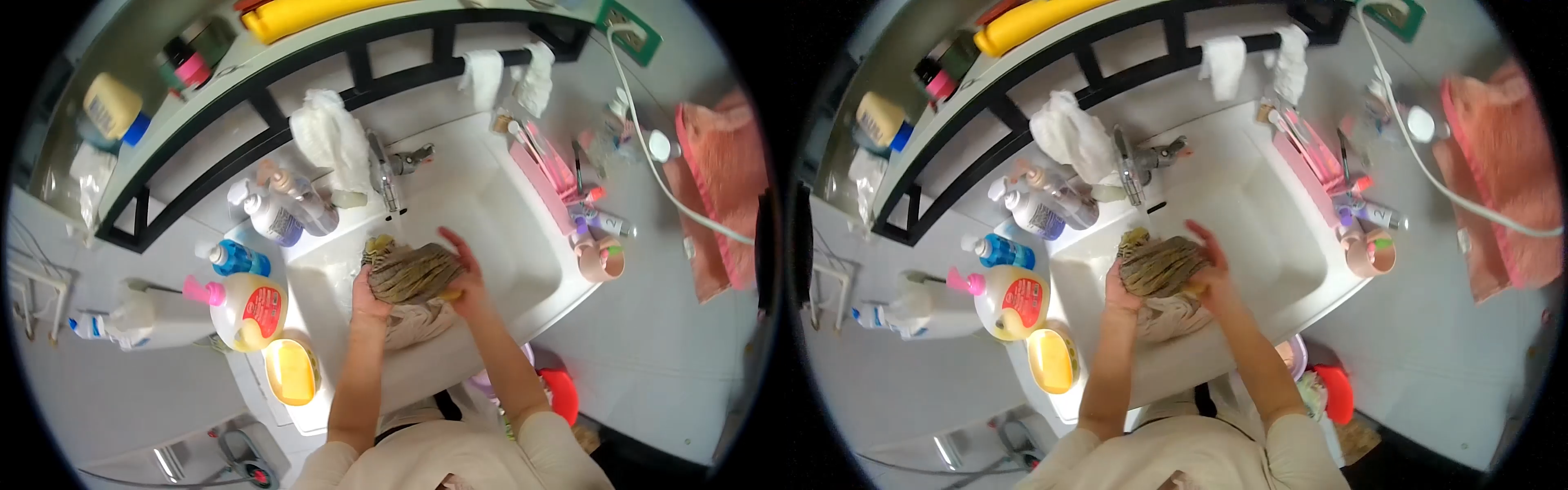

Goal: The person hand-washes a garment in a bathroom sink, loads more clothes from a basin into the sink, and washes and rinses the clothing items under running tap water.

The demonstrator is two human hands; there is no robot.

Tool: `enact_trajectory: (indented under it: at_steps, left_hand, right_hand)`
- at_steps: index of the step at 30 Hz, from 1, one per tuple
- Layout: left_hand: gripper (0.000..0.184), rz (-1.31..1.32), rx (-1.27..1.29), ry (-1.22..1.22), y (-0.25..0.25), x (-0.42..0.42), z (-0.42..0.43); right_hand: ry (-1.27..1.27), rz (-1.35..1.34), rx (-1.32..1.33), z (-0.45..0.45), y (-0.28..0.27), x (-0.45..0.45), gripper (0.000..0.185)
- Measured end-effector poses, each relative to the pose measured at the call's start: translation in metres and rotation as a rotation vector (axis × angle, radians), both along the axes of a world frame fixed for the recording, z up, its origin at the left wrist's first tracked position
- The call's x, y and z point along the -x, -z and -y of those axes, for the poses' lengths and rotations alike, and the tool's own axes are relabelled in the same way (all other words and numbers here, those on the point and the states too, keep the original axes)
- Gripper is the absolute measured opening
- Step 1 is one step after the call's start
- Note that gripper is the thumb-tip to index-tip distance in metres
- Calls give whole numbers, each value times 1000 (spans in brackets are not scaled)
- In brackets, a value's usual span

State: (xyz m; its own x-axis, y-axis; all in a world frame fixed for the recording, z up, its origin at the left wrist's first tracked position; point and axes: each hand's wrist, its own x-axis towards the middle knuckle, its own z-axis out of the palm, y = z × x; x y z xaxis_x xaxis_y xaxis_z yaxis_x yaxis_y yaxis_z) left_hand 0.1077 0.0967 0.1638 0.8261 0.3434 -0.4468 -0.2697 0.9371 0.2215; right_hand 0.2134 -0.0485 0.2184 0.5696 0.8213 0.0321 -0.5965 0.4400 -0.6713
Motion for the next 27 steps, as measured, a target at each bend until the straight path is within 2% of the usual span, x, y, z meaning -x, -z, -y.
enact_trajectory:
  at_steps: [1,3,5,7,10,11,13,16,19,20,22,26,27]
  left_hand:
    - [36,-110,45,-54,-13,1,4]
    - [37,-141,-8,-1,-9,-2,10]
    - [37,-149,13,69,-16,-10,17]
    - [37,-124,116,68,-12,-16,25]
    - [37,-157,163,106,-18,-18,31]
    - [38,-178,162,126,-20,-16,32]
    - [41,-121,121,146,5,-15,30]
    - [44,-42,89,86,8,-14,29]
    - [47,17,84,54,-39,-3,40]
    - [48,31,85,57,-50,0,43]
    - [42,-6,35,-61,-36,-9,45]
    - [37,-164,-3,-186,-4,-24,35]
    - [30,-184,22,-242,0,-25,34]
  right_hand:
    - [39,-13,28,4,9,-10,68]
    - [129,-47,79,6,44,-26,66]
    - [150,-236,60,-9,75,-26,67]
    - [141,-390,108,-22,78,-24,67]
    - [-90,-408,-76,-35,35,-16,67]
    - [-129,-344,-46,-36,37,-20,64]
    - [-203,-204,7,-35,39,-35,59]
    - [-57,-65,208,-34,60,-49,45]
    - [103,-87,236,-37,48,-41,36]
    - [106,-93,229,-37,54,-40,36]
    - [116,-112,218,-35,68,-34,36]
    - [84,-86,20,-28,49,-14,34]
    - [52,-55,0,-25,47,-12,34]
